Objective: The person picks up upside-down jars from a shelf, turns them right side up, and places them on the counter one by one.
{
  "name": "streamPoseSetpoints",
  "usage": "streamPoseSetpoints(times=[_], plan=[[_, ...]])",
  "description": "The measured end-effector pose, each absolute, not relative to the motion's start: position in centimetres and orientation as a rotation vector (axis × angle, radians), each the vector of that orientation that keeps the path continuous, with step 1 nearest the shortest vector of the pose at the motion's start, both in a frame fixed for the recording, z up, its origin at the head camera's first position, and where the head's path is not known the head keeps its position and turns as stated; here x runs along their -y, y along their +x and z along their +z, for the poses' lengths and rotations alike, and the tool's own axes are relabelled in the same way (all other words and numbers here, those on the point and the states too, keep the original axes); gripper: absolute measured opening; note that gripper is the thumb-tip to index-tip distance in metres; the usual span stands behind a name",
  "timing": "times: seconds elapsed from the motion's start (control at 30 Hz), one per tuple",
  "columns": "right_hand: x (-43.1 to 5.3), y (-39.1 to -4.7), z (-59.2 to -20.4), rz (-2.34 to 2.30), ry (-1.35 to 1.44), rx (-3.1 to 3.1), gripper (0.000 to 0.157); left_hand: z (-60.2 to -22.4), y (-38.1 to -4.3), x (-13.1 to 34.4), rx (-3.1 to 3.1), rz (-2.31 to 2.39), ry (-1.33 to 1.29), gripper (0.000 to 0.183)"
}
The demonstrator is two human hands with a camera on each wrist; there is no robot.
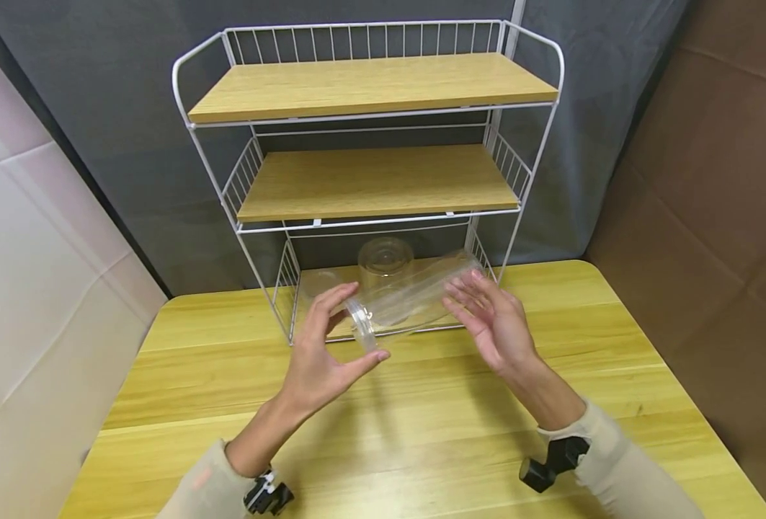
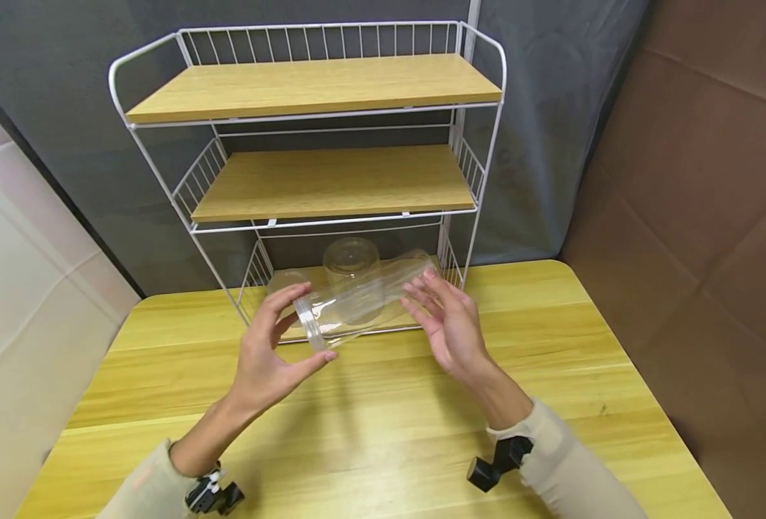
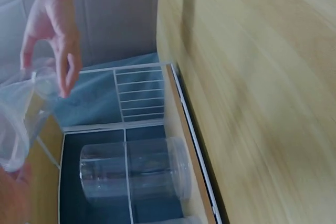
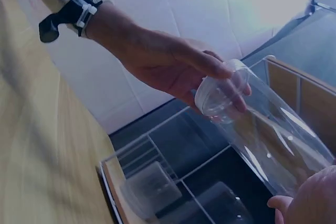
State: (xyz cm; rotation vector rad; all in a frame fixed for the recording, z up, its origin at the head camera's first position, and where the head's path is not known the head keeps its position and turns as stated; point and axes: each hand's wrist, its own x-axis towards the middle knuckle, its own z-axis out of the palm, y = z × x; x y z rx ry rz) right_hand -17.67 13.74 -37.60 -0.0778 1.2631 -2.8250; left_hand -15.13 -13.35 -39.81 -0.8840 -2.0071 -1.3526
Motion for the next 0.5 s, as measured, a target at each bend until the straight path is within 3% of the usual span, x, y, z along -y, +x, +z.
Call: streamPoseSetpoints(times=[0.4,0.5], plan=[[-14.4,-17.9,-39.2,-2.512,-0.118,-1.366,0.022,-38.5,-14.9,14.8,2.021,-1.345,-0.845,0.088],[-14.8,-18.2,-39.4,-2.378,-0.179,-1.493,0.032,-38.0,-14.8,15.4,2.05,-1.334,-0.848,0.087]])
